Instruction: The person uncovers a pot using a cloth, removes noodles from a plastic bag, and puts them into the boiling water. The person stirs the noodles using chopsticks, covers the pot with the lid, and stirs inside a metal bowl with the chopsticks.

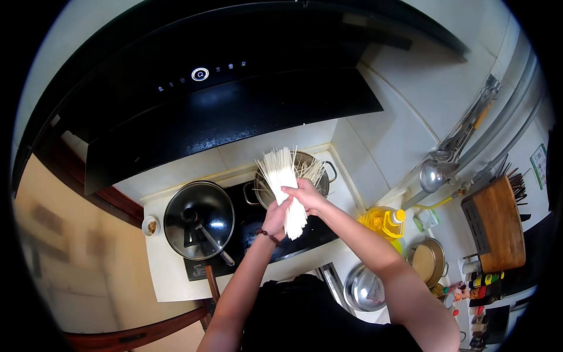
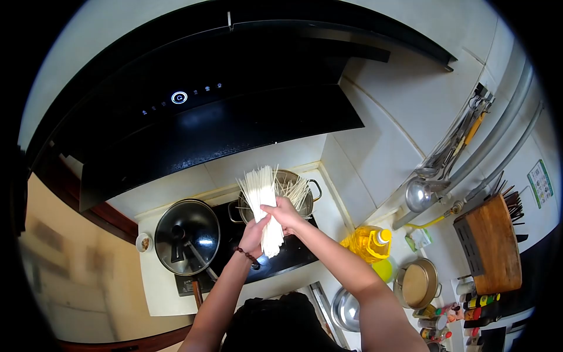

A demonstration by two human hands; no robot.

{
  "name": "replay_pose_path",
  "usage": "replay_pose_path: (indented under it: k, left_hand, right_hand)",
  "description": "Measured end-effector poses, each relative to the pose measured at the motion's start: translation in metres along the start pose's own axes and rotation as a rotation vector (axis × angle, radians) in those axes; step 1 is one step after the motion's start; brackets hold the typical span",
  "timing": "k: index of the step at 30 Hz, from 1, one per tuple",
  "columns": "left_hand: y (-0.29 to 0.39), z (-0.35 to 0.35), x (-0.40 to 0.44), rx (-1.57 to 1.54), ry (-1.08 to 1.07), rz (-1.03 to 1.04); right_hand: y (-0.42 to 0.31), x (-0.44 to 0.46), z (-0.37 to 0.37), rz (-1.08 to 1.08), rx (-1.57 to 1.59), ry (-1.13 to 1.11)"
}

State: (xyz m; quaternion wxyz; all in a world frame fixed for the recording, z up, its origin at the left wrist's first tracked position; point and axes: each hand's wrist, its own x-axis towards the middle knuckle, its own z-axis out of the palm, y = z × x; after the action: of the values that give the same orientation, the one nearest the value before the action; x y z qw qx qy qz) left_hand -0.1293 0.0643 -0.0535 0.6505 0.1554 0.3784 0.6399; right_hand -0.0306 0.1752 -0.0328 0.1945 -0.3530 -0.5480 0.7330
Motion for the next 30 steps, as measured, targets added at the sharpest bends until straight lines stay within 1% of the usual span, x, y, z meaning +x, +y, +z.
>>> replay_pose_path:
  k: [1,3,5,7,8,9,10,11,12,13,15,16,17,19,20,21,24,25,27,28,30]
  left_hand:
    - [-0.003,0.000,0.002,-0.006,0.005,0.004]
    - [-0.006,0.000,0.003,0.008,0.028,0.022]
    - [-0.005,0.000,0.001,0.023,0.056,0.041]
    - [-0.003,0.000,0.000,0.078,0.041,0.037]
    - [-0.005,-0.001,0.001,0.077,0.042,0.038]
    - [-0.007,-0.002,0.002,0.088,0.085,0.066]
    - [-0.008,-0.003,0.003,0.098,0.130,0.093]
    - [-0.010,-0.006,0.003,0.098,0.134,0.094]
    - [-0.009,-0.007,0.001,0.133,0.114,0.067]
    - [-0.007,-0.007,0.001,0.169,0.091,0.040]
    - [0.000,-0.004,-0.005,0.212,0.110,0.026]
    - [0.005,-0.002,-0.007,0.254,0.129,0.012]
    - [0.007,-0.003,-0.006,0.254,0.132,0.014]
    - [0.012,-0.006,-0.007,0.365,0.181,-0.025]
    - [0.013,-0.010,-0.005,0.391,0.176,-0.042]
    - [0.012,-0.014,-0.003,0.392,0.177,-0.042]
    - [0.010,-0.020,0.006,0.434,0.180,-0.071]
    - [0.009,-0.021,0.009,0.449,0.175,-0.071]
    - [0.009,-0.023,0.015,0.466,0.167,-0.073]
    - [0.011,-0.026,0.018,0.540,0.168,-0.072]
    - [0.017,-0.029,0.023,0.655,0.171,-0.076]
  right_hand:
    - [0.002,0.004,-0.001,0.000,-0.002,0.000]
    - [0.006,0.012,-0.004,-0.062,0.056,0.075]
    - [0.006,0.015,-0.008,-0.069,0.041,0.088]
    - [-0.002,0.011,-0.009,-0.054,-0.103,0.098]
    - [0.020,0.029,-0.019,-0.178,-0.108,0.108]
    - [0.015,0.027,-0.022,-0.178,-0.108,0.107]
    - [0.006,0.024,-0.025,-0.161,-0.225,0.116]
    - [-0.002,0.021,-0.028,-0.142,-0.342,0.123]
    - [-0.007,0.021,-0.032,-0.125,-0.414,0.076]
    - [-0.012,0.021,-0.037,-0.125,-0.414,0.075]
    - [-0.025,0.017,-0.044,-0.053,-0.523,0.055]
    - [-0.042,0.004,-0.038,0.111,-0.296,0.019]
    - [-0.043,0.007,-0.043,0.110,-0.297,0.016]
    - [-0.042,0.016,-0.058,0.097,-0.489,-0.034]
    - [-0.043,0.021,-0.063,0.123,-0.587,-0.053]
    - [-0.043,0.027,-0.065,0.122,-0.587,-0.054]
    - [-0.049,0.038,-0.065,0.235,-1.001,-0.067]
    - [-0.052,0.040,-0.060,0.235,-1.000,-0.065]
    - [-0.055,0.044,-0.052,0.207,-1.318,-0.049]
    - [-0.056,0.047,-0.053,0.207,-1.316,-0.049]
    - [-0.055,0.055,-0.055,0.009,-1.556,-0.027]
